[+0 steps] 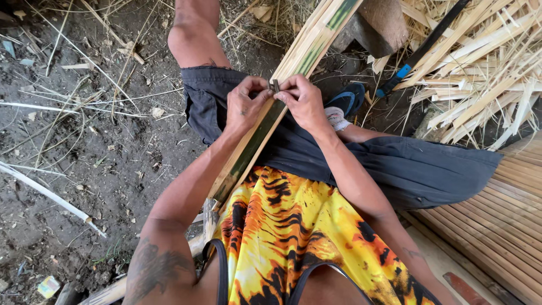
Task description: The person uses a machete to split long bamboo poles into thin strips on a wooden block. They then gather the strips and tie them together with a metal wire.
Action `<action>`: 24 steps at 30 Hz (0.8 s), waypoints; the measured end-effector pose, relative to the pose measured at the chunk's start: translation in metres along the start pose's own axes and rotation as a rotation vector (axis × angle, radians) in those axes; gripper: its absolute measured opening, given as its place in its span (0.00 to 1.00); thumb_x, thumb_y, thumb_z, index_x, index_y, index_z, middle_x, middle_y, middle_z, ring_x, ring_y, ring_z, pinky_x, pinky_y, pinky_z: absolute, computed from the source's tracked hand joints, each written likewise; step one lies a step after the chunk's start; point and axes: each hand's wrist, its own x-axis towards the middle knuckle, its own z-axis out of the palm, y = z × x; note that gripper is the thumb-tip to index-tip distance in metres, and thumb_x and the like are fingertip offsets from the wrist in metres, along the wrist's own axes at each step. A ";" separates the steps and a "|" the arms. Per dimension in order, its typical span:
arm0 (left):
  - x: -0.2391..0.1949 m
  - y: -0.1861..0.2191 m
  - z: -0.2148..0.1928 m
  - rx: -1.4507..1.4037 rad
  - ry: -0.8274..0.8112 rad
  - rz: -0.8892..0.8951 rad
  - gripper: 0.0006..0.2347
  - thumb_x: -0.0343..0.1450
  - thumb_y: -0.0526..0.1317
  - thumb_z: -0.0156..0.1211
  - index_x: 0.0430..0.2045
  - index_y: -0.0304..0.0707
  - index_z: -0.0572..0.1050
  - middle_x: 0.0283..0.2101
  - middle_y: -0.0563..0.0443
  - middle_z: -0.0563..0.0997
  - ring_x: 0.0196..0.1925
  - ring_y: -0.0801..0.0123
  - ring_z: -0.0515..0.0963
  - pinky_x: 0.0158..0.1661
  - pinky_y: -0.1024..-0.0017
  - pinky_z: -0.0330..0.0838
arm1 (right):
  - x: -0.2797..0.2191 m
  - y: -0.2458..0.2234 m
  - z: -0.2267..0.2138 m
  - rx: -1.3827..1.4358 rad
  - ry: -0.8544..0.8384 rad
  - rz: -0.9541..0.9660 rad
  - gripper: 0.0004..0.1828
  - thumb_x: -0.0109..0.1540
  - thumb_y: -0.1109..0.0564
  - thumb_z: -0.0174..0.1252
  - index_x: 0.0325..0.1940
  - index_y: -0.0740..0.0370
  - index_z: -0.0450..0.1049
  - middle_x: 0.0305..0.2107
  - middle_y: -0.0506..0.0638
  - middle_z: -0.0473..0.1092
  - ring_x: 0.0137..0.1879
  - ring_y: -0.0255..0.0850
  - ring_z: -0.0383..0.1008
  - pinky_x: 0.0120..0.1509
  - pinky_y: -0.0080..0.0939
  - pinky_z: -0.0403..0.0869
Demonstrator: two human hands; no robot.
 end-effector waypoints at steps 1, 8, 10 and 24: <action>0.001 0.002 -0.007 0.093 -0.025 0.141 0.07 0.68 0.32 0.70 0.38 0.34 0.81 0.38 0.49 0.86 0.41 0.67 0.84 0.44 0.70 0.79 | -0.001 0.003 0.000 -0.058 0.006 0.023 0.07 0.64 0.72 0.60 0.44 0.73 0.70 0.37 0.53 0.75 0.47 0.37 0.81 0.50 0.33 0.79; 0.013 0.017 -0.031 0.255 -0.127 0.745 0.07 0.65 0.30 0.68 0.32 0.34 0.76 0.57 0.37 0.79 0.56 0.45 0.80 0.54 0.60 0.77 | -0.001 0.011 -0.006 -0.016 -0.071 -0.024 0.08 0.64 0.74 0.57 0.47 0.73 0.75 0.40 0.53 0.76 0.49 0.37 0.81 0.53 0.33 0.80; 0.022 0.010 -0.031 0.236 -0.250 0.698 0.06 0.67 0.30 0.68 0.34 0.35 0.76 0.49 0.44 0.81 0.50 0.51 0.83 0.49 0.62 0.79 | -0.001 0.008 -0.007 -0.046 -0.075 -0.063 0.08 0.64 0.74 0.59 0.47 0.73 0.76 0.41 0.54 0.75 0.49 0.37 0.80 0.54 0.34 0.81; 0.028 0.024 -0.042 0.592 -0.307 0.840 0.09 0.70 0.34 0.63 0.43 0.42 0.79 0.35 0.49 0.77 0.35 0.58 0.81 0.33 0.64 0.77 | 0.005 0.009 0.002 -0.195 0.104 -0.045 0.04 0.67 0.66 0.64 0.46 0.66 0.78 0.38 0.53 0.80 0.43 0.38 0.83 0.47 0.35 0.81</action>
